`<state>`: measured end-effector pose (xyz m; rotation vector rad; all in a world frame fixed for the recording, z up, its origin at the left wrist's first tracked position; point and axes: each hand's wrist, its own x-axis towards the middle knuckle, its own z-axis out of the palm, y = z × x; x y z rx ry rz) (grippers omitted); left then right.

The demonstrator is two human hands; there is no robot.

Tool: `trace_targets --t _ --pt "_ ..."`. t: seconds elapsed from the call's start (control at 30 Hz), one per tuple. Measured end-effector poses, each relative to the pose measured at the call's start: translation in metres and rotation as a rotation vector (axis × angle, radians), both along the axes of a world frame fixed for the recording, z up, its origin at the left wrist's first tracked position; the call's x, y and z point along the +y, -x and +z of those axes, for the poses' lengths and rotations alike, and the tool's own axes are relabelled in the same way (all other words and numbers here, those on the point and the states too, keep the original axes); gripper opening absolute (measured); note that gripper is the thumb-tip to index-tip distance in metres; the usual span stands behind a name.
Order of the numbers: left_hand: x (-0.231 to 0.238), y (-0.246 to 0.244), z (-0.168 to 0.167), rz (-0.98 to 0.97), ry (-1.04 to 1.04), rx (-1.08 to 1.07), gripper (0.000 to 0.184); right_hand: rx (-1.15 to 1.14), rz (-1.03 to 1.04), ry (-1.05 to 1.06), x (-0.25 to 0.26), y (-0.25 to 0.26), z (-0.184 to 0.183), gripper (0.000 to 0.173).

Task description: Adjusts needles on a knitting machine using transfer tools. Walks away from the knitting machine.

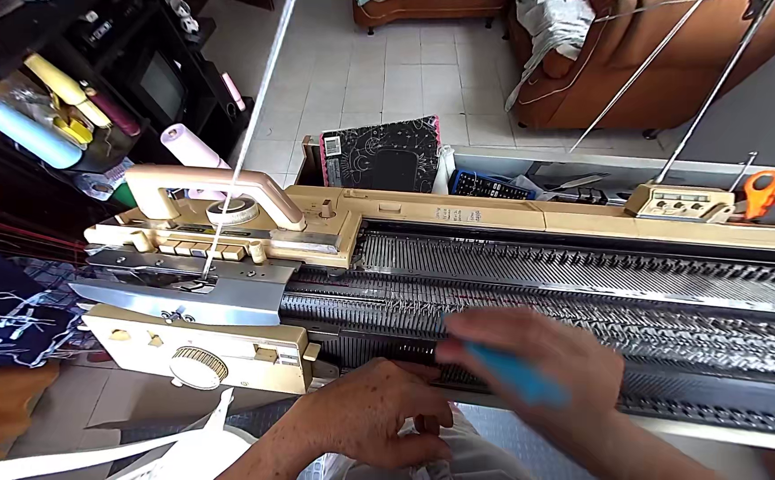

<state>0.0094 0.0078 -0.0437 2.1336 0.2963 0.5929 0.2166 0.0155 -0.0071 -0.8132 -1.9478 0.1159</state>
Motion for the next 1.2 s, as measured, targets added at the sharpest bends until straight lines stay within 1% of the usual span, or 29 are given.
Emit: trace_targets --t 0.07,0.1,0.17,0.23,0.27,0.33,0.37,0.43,0.5,0.57,0.83,1.0,1.07,1.1,1.17,1.2 --pt "0.000 0.000 -0.001 -0.008 0.031 0.021 0.023 0.047 -0.116 0.187 0.023 0.002 0.017 0.025" --pt "0.000 0.000 -0.001 -0.008 0.036 0.027 0.023 0.055 -0.156 0.344 0.037 0.003 0.025 0.025" --pt "0.000 0.000 -0.001 -0.006 0.041 0.033 0.024 0.128 -0.199 0.669 0.067 0.006 0.032 0.019" --pt "0.000 0.000 0.000 -0.010 0.057 0.028 0.023 0.184 -0.217 0.883 0.092 0.006 0.032 0.014" --pt "0.000 0.000 0.000 -0.013 0.063 0.023 0.023 0.132 -0.222 0.946 0.101 0.004 0.032 0.018" --pt "0.000 0.000 0.001 -0.018 0.063 0.014 0.023 -0.098 -0.216 1.009 0.110 0.001 0.039 0.029" --pt "0.000 -0.001 0.001 -0.022 0.059 0.012 0.023 -0.232 -0.195 1.035 0.112 0.000 0.044 0.032" --pt "0.001 -0.004 0.001 -0.027 0.049 0.005 0.023 -0.433 -0.138 1.088 0.116 0.001 0.049 0.028" --pt "0.000 -0.007 -0.001 -0.026 0.037 0.002 0.022 -0.514 -0.091 1.052 0.121 0.002 0.042 0.017" --pt "0.001 -0.008 -0.001 -0.027 0.039 0.012 0.022 -0.545 -0.088 1.017 0.125 0.003 0.039 0.014" --pt "0.001 -0.008 0.000 -0.039 0.063 0.023 0.022 -0.606 -0.103 0.913 0.124 0.004 0.037 0.012" --pt "0.002 -0.008 0.001 -0.048 0.066 0.038 0.021 -0.660 -0.093 0.781 0.120 0.006 0.033 0.012" --pt "0.002 -0.007 0.001 -0.052 0.062 0.033 0.022 -0.567 -0.094 0.774 0.122 0.001 0.032 0.015" --pt "0.001 -0.006 0.001 -0.051 0.053 0.024 0.022 -0.462 -0.118 0.789 0.120 -0.002 0.035 0.019" --pt "-0.001 -0.002 0.000 -0.021 0.008 -0.013 0.023 -0.173 -0.200 0.795 0.105 -0.006 0.043 0.032" --pt "-0.002 0.002 0.000 0.008 -0.021 -0.029 0.024 -0.052 -0.222 0.754 0.092 -0.008 0.047 0.039"
